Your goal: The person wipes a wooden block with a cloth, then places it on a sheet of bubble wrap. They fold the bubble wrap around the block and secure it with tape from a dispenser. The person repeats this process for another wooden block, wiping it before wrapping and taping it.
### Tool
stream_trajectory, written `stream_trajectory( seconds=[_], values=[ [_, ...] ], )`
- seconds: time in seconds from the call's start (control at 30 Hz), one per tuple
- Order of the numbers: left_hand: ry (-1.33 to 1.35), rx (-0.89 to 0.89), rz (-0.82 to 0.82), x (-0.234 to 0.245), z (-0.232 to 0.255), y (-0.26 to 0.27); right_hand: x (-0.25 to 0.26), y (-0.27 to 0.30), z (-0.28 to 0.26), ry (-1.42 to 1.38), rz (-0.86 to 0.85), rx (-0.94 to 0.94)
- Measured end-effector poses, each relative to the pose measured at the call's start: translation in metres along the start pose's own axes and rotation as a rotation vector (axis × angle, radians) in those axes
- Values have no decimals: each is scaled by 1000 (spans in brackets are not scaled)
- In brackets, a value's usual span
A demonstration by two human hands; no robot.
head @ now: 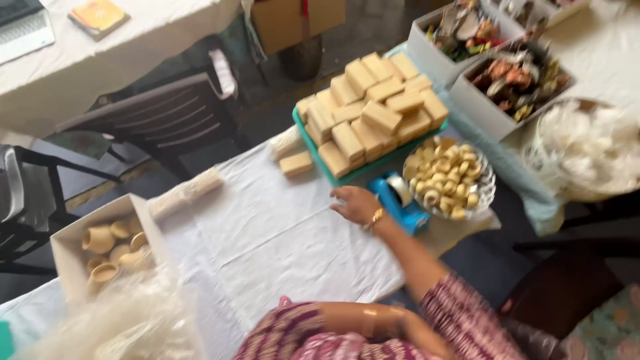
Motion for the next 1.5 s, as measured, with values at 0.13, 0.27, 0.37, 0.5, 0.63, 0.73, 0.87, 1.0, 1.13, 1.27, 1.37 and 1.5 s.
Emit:
stream_trajectory(
  seconds=[0.13, 0.27, 0.37, 0.5, 0.63, 0.73, 0.87, 1.0, 1.13, 1.27, 1.37, 1.5],
  values=[
    [235, 308, 366, 23, 248, 211, -30, 41, 17, -170, 471, -434],
    [-677, 734, 1899, 85, 326, 371, -67, 67, 32, -107, 13, -657],
    [-894, 877, 2130, 107, 365, 402, -135, 77, 59, 2, 53, -547],
    [-691, 1058, 2128, 139, 338, 415, -98, 70, 45, 28, 127, -434],
    [-691, 926, 2203, 117, 357, 404, -104, 64, 53, 17, 101, -413],
    [-721, 688, 2235, 73, 369, 400, -130, 63, 76, -41, 73, -486],
    [-826, 711, 2020, -16, 344, 402, -136, 65, 87, -5, 132, -412],
    [-856, 799, 1671, -90, 278, 423, -78, 49, 27, -144, 254, -288],
    [-717, 1111, 1478, -122, 293, 417, -81, 29, -24, -155, 315, -199],
    [-642, 1167, 1856, -146, 315, 387, -92, 4, -68, -310, 248, -274],
    [-581, 988, 2319, -159, 260, 386, -102, -17, -111, -285, 281, -156],
    [-891, 847, 2580, -167, 168, 394, -122, -26, -177, -125, 331, 114]
  ],
)
Point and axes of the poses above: each hand's wrist, its own y-axis away from the middle knuckle, its own x-axis out of the back of the hand, z = x × y, the point moved 3 cm from there along -y, towards the middle knuckle, and after that the axes turned 11 degrees about y, right-handed, at the moved point
